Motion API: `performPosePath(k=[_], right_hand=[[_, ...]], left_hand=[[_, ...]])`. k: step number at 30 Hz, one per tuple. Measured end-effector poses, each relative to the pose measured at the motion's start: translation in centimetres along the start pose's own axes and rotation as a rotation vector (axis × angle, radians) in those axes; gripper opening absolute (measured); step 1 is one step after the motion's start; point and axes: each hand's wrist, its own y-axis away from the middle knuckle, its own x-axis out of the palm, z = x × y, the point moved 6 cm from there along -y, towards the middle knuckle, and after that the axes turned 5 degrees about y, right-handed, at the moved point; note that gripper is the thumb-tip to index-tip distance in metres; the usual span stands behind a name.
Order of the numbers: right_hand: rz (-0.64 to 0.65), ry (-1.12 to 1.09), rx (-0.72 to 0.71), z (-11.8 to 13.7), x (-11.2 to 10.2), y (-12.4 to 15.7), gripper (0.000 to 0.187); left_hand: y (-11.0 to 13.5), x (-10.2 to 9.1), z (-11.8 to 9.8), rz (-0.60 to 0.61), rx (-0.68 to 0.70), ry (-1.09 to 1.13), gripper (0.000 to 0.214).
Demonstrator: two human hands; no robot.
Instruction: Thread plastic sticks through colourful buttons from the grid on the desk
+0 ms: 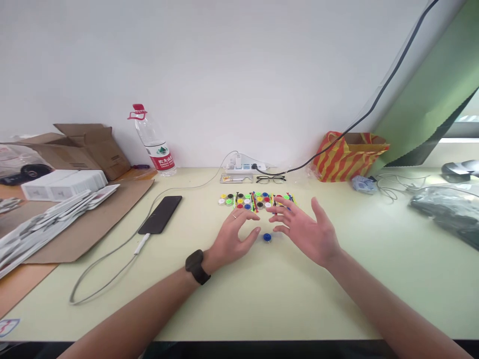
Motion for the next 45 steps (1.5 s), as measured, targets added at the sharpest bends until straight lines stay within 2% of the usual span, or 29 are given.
performPosePath(k=[3,6,10,12,14,20,27,32,34,36,39,41,43,45], right_hand=[[-0.073,0.081,-0.146,0.5,-0.1,0.0,0.076],[-0.186,0.276,-0.343,0.9,-0.2,0.2,0.078],[-0.26,0.442,-0.531,1.0,0.1,0.4,0.09],[-0.279,0.488,-0.583,1.0,0.2,0.6,0.091],[-0.3,0.537,-0.604,1.1,0.2,0.9,0.09],[-0.334,0.738,-0.63,2.2,1.1,2.1,0.089],[-0.376,0.853,-0.686,2.5,1.5,2.4,0.091],[-0.29,0.988,-0.738,2.2,1.4,2.2,0.097],[-0.275,0.999,-0.742,2.2,1.0,2.2,0.091],[-0.311,1.012,-0.717,2.2,0.2,2.0,0.078],[-0.423,1.063,-0.653,2.4,-1.1,1.5,0.057],[-0.45,1.101,-0.617,2.3,-1.6,1.0,0.048],[-0.399,1.132,-0.59,1.8,-1.7,0.5,0.036],[-0.29,1.164,-0.558,0.9,-1.4,0.1,0.022]], left_hand=[[-0.2,0.1,-2.6,0.025,0.096,0.045,0.025],[-0.7,0.6,-5.3,0.053,0.083,0.173,0.036],[-1.5,2.8,-8.9,0.194,0.123,0.387,0.053],[-1.6,3.8,-9.8,0.2,0.149,0.455,0.057],[-1.5,4.6,-10.0,0.174,0.149,0.488,0.053],[-0.6,6.1,-8.3,0.149,-0.02,0.51,0.039],[-0.9,5.5,-9.1,0.127,0.059,0.532,0.039],[-1.7,3.8,-9.2,0.179,0.074,0.5,0.024],[-2.5,2.2,-8.3,0.172,0.06,0.46,0.024],[-3.4,0.0,-6.0,0.089,0.004,0.373,0.022],[-4.2,-3.6,-0.7,-0.131,-0.085,0.138,0.013],[-4.0,-5.5,3.5,-0.25,-0.15,-0.011,0.013],[-3.3,-6.6,7.6,-0.298,-0.239,-0.123,0.018],[-2.5,-7.2,10.7,-0.289,-0.317,-0.199,0.025]])
